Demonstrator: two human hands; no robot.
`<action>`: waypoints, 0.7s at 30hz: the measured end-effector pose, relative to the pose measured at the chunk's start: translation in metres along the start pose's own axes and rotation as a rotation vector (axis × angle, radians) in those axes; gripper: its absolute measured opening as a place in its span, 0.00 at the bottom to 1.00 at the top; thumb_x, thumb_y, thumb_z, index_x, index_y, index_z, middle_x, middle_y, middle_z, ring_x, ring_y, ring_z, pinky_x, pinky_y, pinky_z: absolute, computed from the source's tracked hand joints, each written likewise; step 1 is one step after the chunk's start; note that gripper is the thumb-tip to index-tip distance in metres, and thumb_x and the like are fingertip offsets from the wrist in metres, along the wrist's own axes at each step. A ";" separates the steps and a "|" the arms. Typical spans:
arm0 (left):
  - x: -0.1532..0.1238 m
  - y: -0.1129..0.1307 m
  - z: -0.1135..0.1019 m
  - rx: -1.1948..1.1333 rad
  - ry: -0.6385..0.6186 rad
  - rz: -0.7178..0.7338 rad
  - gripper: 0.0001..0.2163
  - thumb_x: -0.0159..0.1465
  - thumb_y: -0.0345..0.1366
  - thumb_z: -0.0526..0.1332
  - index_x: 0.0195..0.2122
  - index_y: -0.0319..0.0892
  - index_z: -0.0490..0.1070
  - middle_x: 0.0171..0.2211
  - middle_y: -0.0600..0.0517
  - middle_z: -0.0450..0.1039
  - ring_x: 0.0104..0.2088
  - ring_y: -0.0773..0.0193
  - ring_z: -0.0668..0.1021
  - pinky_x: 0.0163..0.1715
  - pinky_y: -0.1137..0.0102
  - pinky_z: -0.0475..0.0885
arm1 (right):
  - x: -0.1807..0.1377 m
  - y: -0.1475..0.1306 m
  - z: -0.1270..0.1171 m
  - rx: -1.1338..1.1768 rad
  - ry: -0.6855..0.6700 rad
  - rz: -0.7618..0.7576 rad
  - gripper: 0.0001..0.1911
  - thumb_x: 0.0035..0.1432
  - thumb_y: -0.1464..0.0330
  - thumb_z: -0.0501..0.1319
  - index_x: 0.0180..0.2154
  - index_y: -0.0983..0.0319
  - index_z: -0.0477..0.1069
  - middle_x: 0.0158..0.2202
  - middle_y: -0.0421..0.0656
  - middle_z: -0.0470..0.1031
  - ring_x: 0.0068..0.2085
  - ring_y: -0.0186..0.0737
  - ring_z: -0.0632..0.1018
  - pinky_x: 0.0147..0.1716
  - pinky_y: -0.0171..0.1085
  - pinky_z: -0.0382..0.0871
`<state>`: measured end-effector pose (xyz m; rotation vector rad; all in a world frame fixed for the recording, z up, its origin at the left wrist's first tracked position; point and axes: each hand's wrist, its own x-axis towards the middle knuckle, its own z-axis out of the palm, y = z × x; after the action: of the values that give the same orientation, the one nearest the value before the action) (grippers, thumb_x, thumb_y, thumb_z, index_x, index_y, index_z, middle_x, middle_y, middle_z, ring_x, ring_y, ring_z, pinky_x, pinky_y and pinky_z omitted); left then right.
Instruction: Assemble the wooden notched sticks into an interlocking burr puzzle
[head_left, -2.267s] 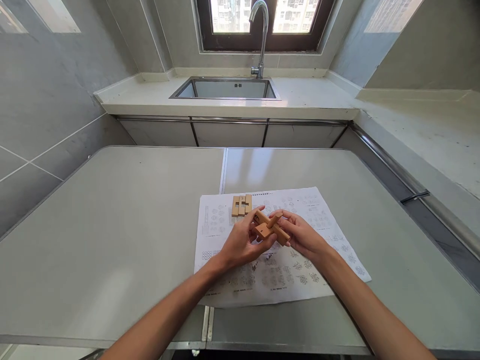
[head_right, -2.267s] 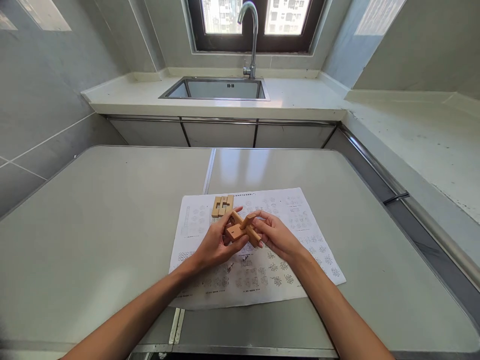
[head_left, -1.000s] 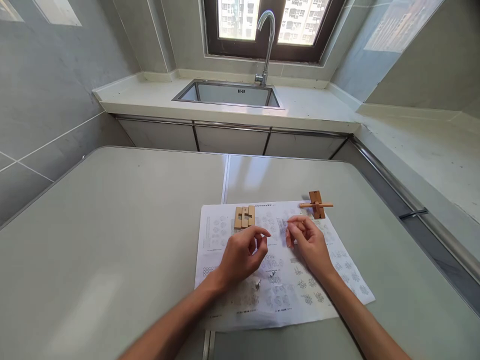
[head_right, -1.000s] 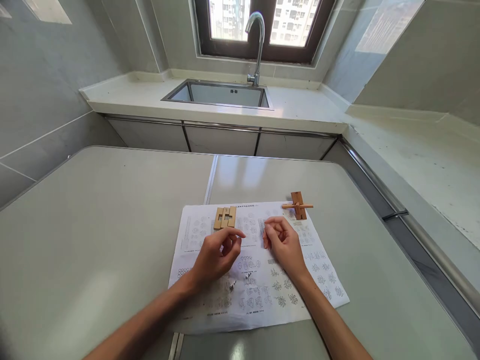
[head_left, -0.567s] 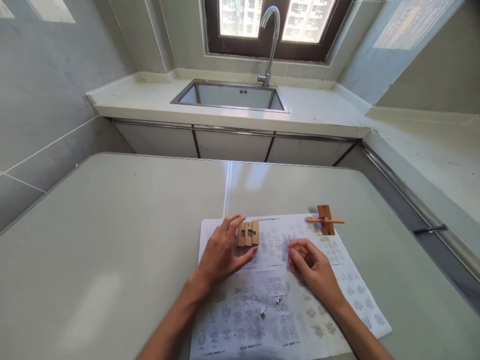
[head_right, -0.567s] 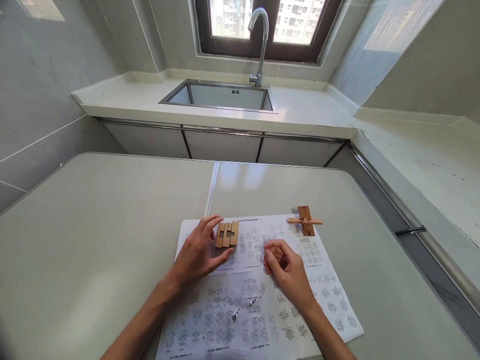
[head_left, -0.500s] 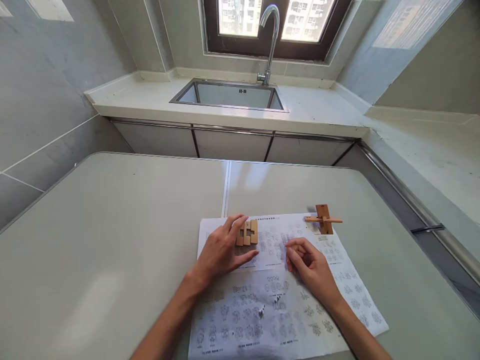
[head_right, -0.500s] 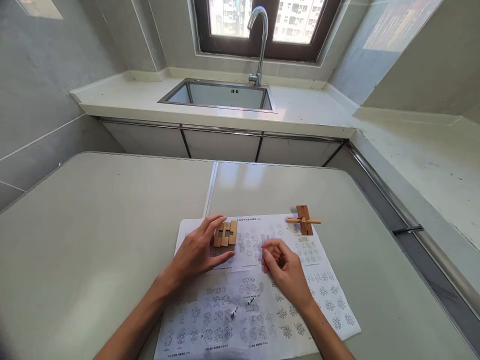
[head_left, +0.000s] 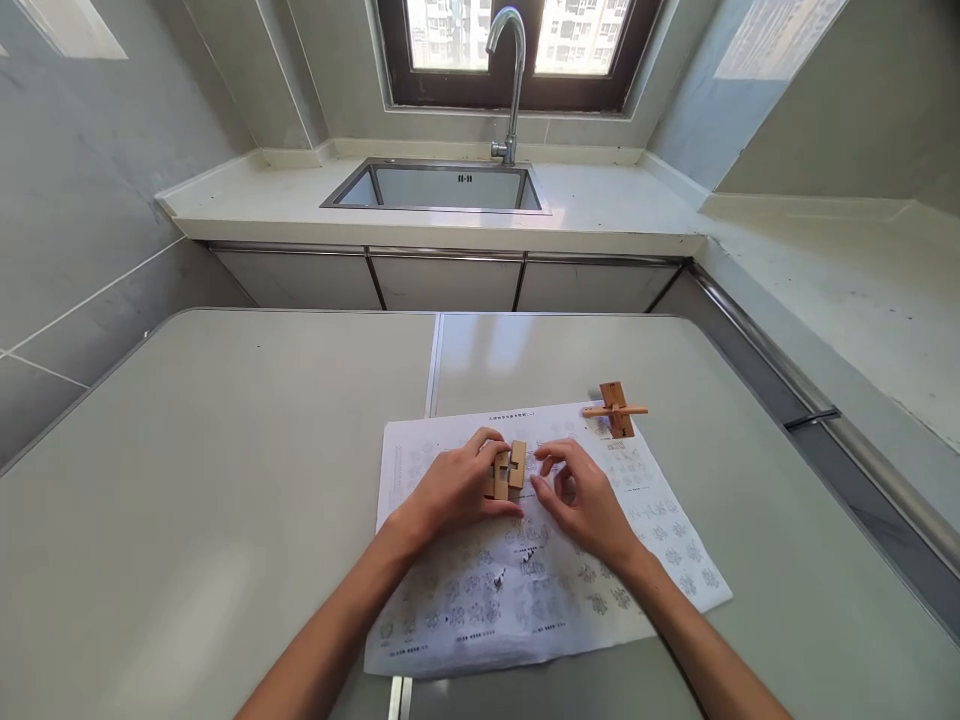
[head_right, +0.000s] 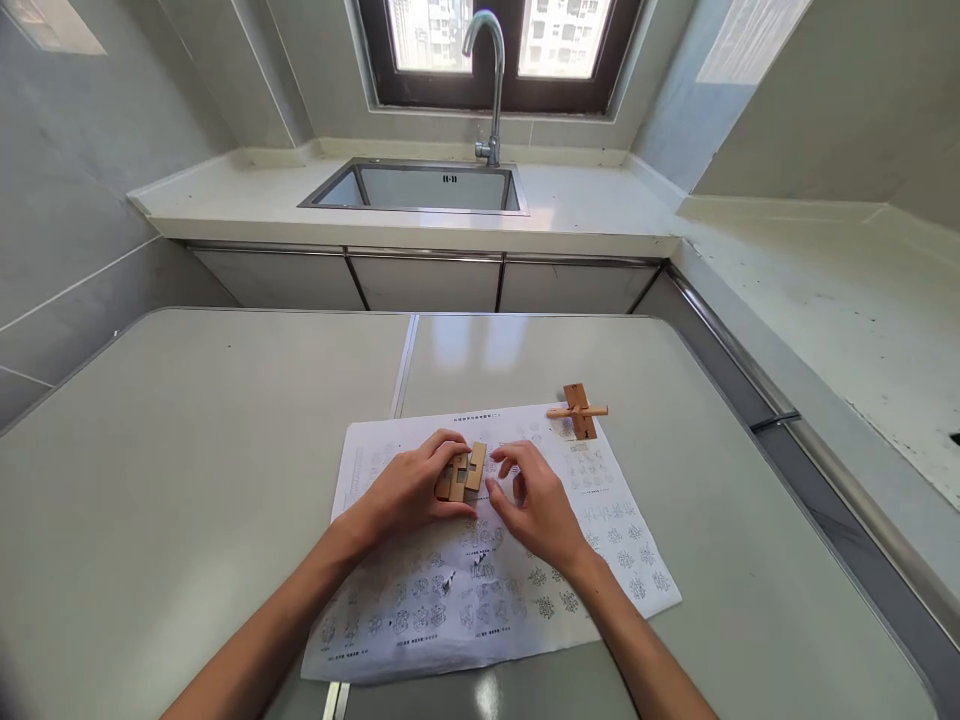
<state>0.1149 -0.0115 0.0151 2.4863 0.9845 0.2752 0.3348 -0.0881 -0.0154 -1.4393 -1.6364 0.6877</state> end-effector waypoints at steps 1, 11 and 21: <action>-0.004 0.000 0.002 -0.005 0.006 0.009 0.37 0.55 0.53 0.77 0.61 0.46 0.66 0.62 0.44 0.70 0.43 0.50 0.85 0.41 0.59 0.80 | 0.000 0.001 0.000 -0.045 0.007 -0.051 0.16 0.68 0.62 0.64 0.55 0.56 0.70 0.50 0.49 0.75 0.45 0.48 0.79 0.44 0.46 0.78; -0.026 -0.025 -0.005 -0.451 0.159 -0.006 0.31 0.59 0.46 0.76 0.62 0.50 0.71 0.56 0.45 0.71 0.38 0.60 0.80 0.43 0.60 0.82 | 0.005 0.009 0.007 -0.222 -0.087 -0.251 0.33 0.66 0.68 0.65 0.69 0.52 0.60 0.64 0.50 0.71 0.67 0.59 0.69 0.65 0.64 0.66; -0.036 -0.007 -0.002 -0.952 0.242 -0.009 0.34 0.60 0.36 0.76 0.66 0.55 0.68 0.63 0.45 0.64 0.50 0.54 0.83 0.60 0.50 0.78 | 0.004 -0.005 0.005 0.427 -0.052 0.015 0.32 0.61 0.68 0.71 0.63 0.51 0.63 0.61 0.49 0.71 0.58 0.52 0.77 0.60 0.54 0.75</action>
<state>0.0833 -0.0311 0.0128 1.5937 0.7028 0.8336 0.3284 -0.0844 -0.0127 -1.1310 -1.4094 1.0199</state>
